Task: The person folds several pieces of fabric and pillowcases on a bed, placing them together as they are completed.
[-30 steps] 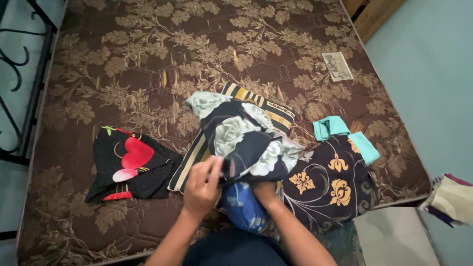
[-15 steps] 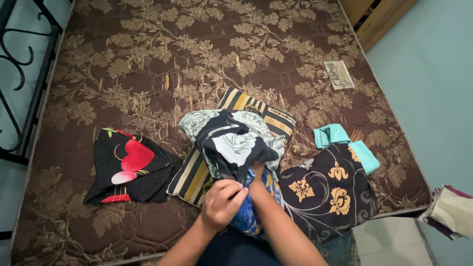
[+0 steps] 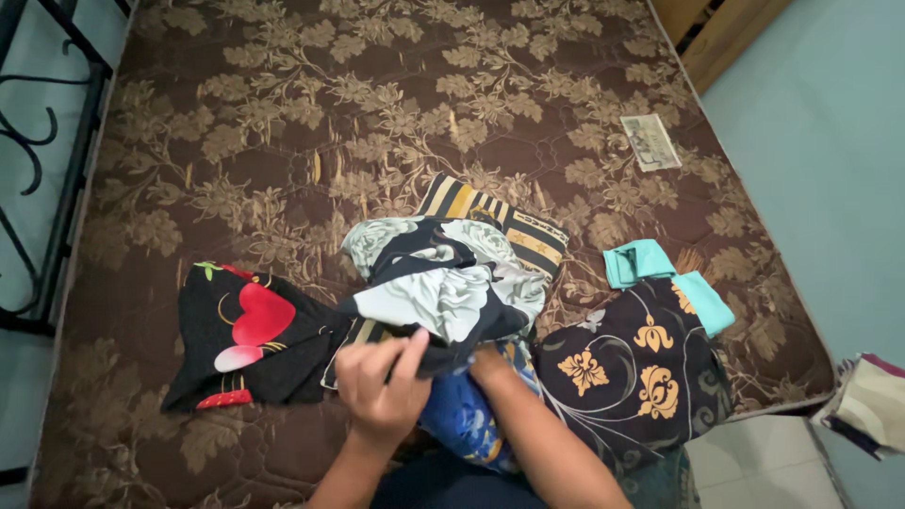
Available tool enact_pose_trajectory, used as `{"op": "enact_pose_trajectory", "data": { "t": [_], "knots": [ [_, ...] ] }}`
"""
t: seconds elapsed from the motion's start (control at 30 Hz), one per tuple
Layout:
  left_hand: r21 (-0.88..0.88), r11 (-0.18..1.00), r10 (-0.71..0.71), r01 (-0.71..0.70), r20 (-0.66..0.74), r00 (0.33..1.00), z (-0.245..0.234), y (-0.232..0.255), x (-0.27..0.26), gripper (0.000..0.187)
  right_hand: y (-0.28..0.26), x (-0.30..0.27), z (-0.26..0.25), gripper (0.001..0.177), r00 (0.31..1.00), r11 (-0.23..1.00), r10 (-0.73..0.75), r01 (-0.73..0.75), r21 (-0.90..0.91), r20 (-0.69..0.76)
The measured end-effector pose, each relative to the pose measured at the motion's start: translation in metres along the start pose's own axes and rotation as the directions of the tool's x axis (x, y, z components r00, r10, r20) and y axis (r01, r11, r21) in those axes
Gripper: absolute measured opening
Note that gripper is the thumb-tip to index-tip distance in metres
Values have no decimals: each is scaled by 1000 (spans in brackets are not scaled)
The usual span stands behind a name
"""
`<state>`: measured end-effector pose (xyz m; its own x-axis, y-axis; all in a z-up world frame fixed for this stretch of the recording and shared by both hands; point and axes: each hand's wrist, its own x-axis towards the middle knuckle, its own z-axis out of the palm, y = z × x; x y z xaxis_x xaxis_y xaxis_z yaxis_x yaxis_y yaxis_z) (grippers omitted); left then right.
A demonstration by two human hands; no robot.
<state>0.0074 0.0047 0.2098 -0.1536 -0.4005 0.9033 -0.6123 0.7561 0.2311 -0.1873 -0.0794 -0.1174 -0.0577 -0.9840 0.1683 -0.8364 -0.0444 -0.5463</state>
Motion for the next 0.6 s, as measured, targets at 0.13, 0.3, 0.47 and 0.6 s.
{"op": "enact_pose_trajectory", "data": {
  "t": [0.13, 0.3, 0.47, 0.6],
  "knots": [
    [-215, 972, 125, -92, 148, 981, 12, -6, -18, 35, 0, -2, -4, 65, 997, 999, -29, 27, 20, 67],
    [-300, 945, 180, -127, 156, 971, 3, -16, -82, 34, 13, 6, -36, 67, 978, 994, -88, 74, 82, 188],
    [-27, 999, -23, 29, 183, 983, -3, -37, -112, 45, -26, -7, -41, 70, 951, 978, -200, 179, 108, 234],
    [131, 985, -131, 112, 146, 981, -2, -45, -121, 47, -81, -46, -50, 72, 921, 954, -296, 271, 131, 251]
  ]
}}
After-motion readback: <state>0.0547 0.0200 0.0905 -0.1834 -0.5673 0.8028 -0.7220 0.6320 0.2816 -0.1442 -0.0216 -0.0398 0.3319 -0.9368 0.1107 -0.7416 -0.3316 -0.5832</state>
